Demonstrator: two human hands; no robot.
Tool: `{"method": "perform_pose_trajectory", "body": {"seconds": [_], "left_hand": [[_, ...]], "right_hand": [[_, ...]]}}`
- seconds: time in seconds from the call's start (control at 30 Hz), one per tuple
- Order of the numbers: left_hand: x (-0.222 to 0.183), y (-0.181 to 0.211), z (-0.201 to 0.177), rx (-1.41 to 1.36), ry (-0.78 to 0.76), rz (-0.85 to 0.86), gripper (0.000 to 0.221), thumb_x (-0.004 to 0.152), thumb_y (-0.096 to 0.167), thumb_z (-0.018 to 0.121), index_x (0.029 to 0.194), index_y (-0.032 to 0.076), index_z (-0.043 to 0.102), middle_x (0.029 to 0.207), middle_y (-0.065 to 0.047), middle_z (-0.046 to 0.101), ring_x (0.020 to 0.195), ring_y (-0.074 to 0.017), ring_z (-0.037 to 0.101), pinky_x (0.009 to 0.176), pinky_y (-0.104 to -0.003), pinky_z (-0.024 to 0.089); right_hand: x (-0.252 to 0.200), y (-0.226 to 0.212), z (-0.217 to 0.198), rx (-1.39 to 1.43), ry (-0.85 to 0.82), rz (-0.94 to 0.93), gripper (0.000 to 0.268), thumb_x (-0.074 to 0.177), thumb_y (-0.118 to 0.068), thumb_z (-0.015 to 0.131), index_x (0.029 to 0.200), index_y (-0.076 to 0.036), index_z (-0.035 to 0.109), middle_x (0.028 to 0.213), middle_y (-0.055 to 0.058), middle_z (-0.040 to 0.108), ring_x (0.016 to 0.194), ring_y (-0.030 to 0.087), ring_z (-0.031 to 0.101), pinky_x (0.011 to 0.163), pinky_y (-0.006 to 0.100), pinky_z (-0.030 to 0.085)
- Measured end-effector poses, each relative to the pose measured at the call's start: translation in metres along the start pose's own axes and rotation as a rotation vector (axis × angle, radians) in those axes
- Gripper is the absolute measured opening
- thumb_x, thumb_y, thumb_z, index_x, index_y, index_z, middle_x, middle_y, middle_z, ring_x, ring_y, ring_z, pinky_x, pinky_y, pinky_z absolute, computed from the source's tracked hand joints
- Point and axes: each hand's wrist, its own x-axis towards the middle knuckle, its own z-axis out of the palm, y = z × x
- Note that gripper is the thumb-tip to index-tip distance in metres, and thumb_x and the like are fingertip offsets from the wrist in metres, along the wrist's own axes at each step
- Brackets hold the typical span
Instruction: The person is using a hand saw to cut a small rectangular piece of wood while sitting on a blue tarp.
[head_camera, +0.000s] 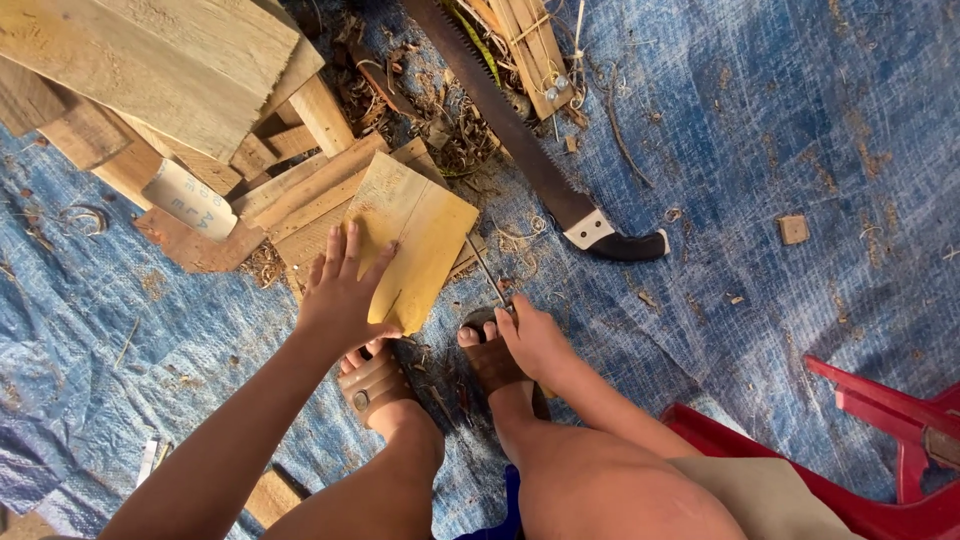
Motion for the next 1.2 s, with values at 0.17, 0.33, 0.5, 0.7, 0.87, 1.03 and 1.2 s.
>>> {"method": "perform_pose_trajectory", "body": {"seconds": [0.17, 0.33, 0.5, 0.7, 0.87, 1.03, 1.2], "left_hand": [[0.0, 0.0, 0.001, -0.01, 0.009, 0.002, 0.13, 0.066, 0.079, 0.078, 0.166, 0.031, 0.01, 0.171, -0.022, -0.007, 0.157, -0.0444, -0.003, 0.123, -0.054, 0.022], [-0.002, 0.003, -0.004, -0.015, 0.002, 0.003, 0.128, 0.068, 0.079, 0.077, 0.166, 0.03, 0.011, 0.171, -0.023, -0.005, 0.157, -0.0443, -0.001, 0.122, -0.054, 0.024], [-0.001, 0.001, -0.001, -0.006, 0.002, 0.002, 0.129, 0.067, 0.077, 0.079, 0.166, 0.031, 0.01, 0.171, -0.023, -0.006, 0.157, -0.0444, -0.002, 0.122, -0.055, 0.023], [-0.006, 0.002, -0.007, 0.013, 0.0, 0.007, 0.13, 0.067, 0.079, 0.077, 0.166, 0.03, 0.009, 0.171, -0.024, -0.005, 0.157, -0.0449, -0.001, 0.123, -0.053, 0.023], [-0.002, -0.001, 0.003, -0.008, 0.016, 0.008, 0.129, 0.066, 0.077, 0.078, 0.166, 0.031, 0.01, 0.171, -0.023, -0.004, 0.157, -0.0443, 0.0, 0.123, -0.053, 0.023], [-0.002, 0.0, -0.003, -0.034, 0.0, -0.004, 0.128, 0.066, 0.077, 0.079, 0.165, 0.032, 0.011, 0.171, -0.022, -0.006, 0.157, -0.0437, -0.002, 0.123, -0.053, 0.021], [-0.001, -0.001, 0.0, -0.032, 0.013, -0.002, 0.128, 0.066, 0.076, 0.08, 0.165, 0.033, 0.011, 0.171, -0.022, -0.006, 0.157, -0.0432, -0.001, 0.123, -0.053, 0.021]], "right_hand": [[-0.01, -0.01, -0.004, 0.013, -0.01, 0.008, 0.048, 0.108, -0.043, 0.038, 0.124, -0.002, 0.056, 0.083, 0.027, 0.072, 0.069, 0.038, 0.072, 0.053, 0.044, 0.055], [-0.016, -0.006, 0.002, 0.074, -0.021, -0.013, 0.051, 0.107, -0.045, 0.039, 0.125, 0.001, 0.056, 0.088, 0.032, 0.072, 0.077, 0.046, 0.073, 0.057, 0.05, 0.057], [-0.023, -0.011, 0.0, 0.08, -0.036, -0.031, 0.052, 0.108, -0.044, 0.038, 0.126, 0.002, 0.054, 0.09, 0.034, 0.071, 0.08, 0.048, 0.073, 0.059, 0.052, 0.057], [-0.018, -0.005, -0.001, 0.082, -0.028, 0.008, 0.055, 0.107, -0.05, 0.04, 0.127, -0.003, 0.058, 0.083, 0.028, 0.072, 0.07, 0.039, 0.074, 0.057, 0.045, 0.057], [-0.006, -0.02, -0.026, 0.078, 0.008, 0.007, 0.053, 0.108, -0.048, 0.038, 0.127, -0.002, 0.056, 0.078, 0.027, 0.069, 0.067, 0.037, 0.07, 0.057, 0.047, 0.054], [0.011, -0.035, -0.04, 0.058, 0.012, -0.012, 0.058, 0.11, -0.046, 0.035, 0.137, 0.003, 0.05, 0.084, 0.026, 0.07, 0.066, 0.031, 0.071, 0.055, 0.043, 0.056], [0.008, -0.04, -0.042, -0.007, -0.04, -0.023, 0.055, 0.111, -0.039, 0.033, 0.139, 0.007, 0.047, 0.088, 0.027, 0.069, 0.066, 0.03, 0.071, 0.053, 0.043, 0.055]]}}
